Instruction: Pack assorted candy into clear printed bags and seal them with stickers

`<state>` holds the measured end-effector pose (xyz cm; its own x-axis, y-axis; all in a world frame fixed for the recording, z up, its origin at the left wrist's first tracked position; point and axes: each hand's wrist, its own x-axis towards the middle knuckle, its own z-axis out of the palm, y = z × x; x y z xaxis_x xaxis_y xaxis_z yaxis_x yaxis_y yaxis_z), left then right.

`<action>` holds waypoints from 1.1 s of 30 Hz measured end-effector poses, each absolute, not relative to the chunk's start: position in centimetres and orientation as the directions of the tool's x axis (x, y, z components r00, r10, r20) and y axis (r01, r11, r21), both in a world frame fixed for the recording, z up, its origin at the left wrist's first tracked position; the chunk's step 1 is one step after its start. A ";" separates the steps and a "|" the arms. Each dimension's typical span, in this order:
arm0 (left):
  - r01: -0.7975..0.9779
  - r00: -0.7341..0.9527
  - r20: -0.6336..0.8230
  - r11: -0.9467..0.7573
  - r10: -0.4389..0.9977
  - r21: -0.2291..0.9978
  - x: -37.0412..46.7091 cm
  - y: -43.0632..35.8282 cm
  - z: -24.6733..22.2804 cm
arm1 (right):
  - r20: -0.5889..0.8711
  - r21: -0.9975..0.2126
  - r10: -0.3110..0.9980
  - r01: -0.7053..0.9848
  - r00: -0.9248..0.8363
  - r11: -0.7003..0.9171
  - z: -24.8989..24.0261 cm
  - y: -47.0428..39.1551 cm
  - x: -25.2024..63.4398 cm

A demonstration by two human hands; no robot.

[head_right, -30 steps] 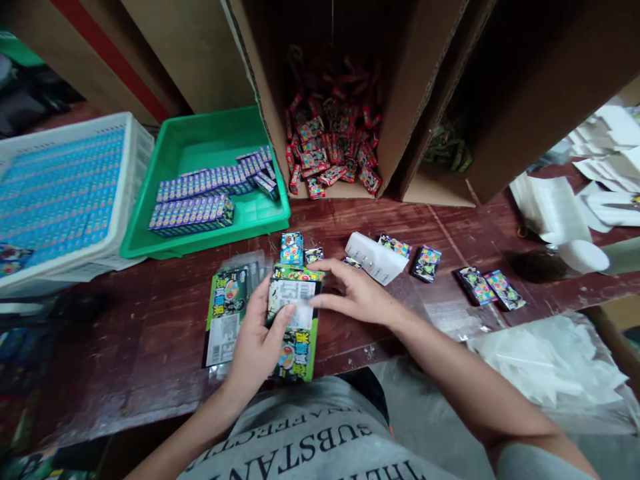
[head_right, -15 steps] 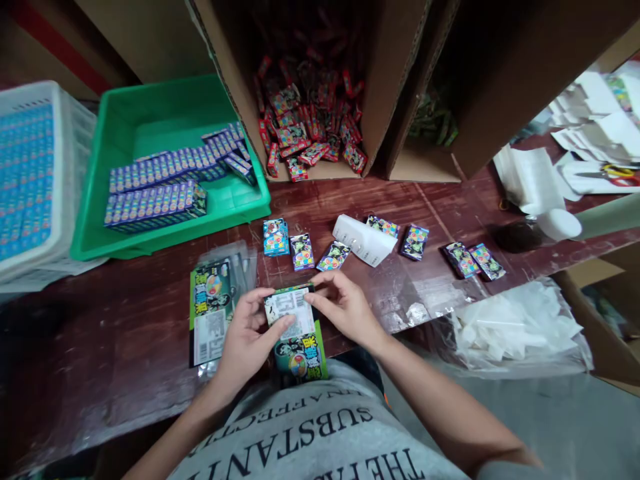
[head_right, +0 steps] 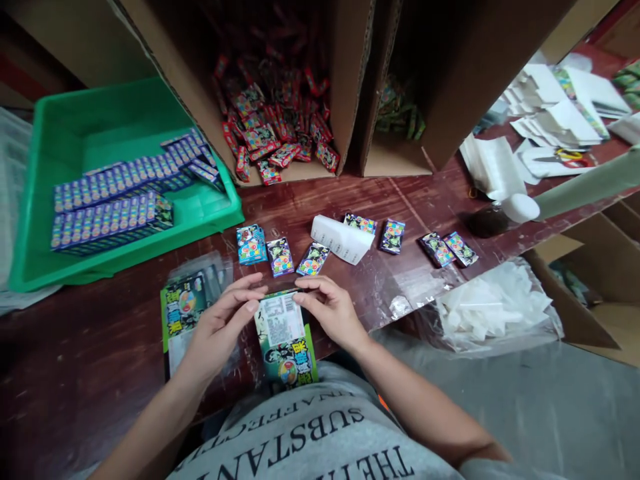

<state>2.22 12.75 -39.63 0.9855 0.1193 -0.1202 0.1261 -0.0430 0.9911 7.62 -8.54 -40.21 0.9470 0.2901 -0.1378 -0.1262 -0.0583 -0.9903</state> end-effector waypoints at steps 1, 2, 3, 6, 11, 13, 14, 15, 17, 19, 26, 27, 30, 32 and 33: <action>0.128 0.986 -0.124 -0.031 0.114 0.991 2.4 12.7 -39.5 | -0.125 -0.992 0.281 -0.119 0.952 -0.040 -40.2 -8.6 7.6; 0.130 0.986 -0.126 -0.027 0.111 0.991 2.5 12.7 -39.4 | -0.122 -0.992 0.250 -0.123 0.961 -0.012 -40.2 -8.6 7.5; 0.134 0.986 -0.130 -0.030 0.106 0.991 2.6 12.7 -39.3 | -0.126 -0.991 0.206 -0.133 0.970 0.020 -40.3 -8.6 7.4; 0.146 0.984 -0.141 -0.043 0.105 0.988 2.8 12.7 -39.0 | -0.147 -0.986 0.129 -0.155 0.981 0.056 -40.3 -8.4 7.1; 0.140 0.984 -0.136 -0.027 0.117 0.990 2.9 12.4 -39.3 | -0.109 -0.994 0.351 -0.093 0.930 -0.064 -39.9 -9.1 8.1; 0.153 0.978 -0.148 -0.019 0.148 0.988 2.9 12.2 -39.4 | -0.028 -0.996 0.449 0.014 0.893 -0.090 -39.6 -9.7 8.8; 0.155 0.977 -0.150 -0.022 0.154 0.988 3.0 12.2 -39.4 | 0.007 -0.994 0.479 0.059 0.878 -0.093 -39.5 -10.0 9.2; 0.152 0.979 -0.145 -0.038 0.144 0.988 3.0 12.2 -39.3 | 0.032 -0.992 0.497 0.090 0.867 -0.094 -39.4 -10.3 9.5; 0.134 0.989 -0.125 -0.101 0.085 0.986 3.2 12.3 -39.0 | 0.036 -0.989 0.523 0.104 0.852 -0.102 -39.0 -10.8 9.8; 0.122 0.993 -0.120 -0.162 0.017 0.979 3.4 12.5 -38.4 | 0.013 -0.987 0.557 0.100 0.831 -0.127 -38.5 -11.0 10.1; 0.285 0.956 -0.293 -0.159 -0.028 0.945 5.3 12.6 -36.7 | -0.287 -0.958 0.490 -0.234 0.823 -0.168 -36.7 -10.1 10.9; 0.292 0.952 -0.303 -0.165 -0.044 0.942 5.6 12.7 -36.5 | -0.330 -0.944 0.483 -0.290 0.811 -0.159 -36.6 -10.0 11.1; 0.298 0.939 -0.321 -0.171 -0.123 0.939 6.1 13.1 -36.2 | -0.378 -0.925 0.507 -0.336 0.775 -0.176 -36.5 -10.3 11.6; 0.271 0.933 -0.300 -0.162 -0.198 0.949 6.1 13.3 -36.5 | -0.327 -0.945 0.548 -0.264 0.770 -0.193 -36.5 -10.9 11.6; 0.245 0.934 -0.277 -0.159 -0.227 0.956 5.9 13.5 -36.8 | -0.271 -0.962 0.574 -0.191 0.772 -0.198 -36.5 -11.3 11.6</action>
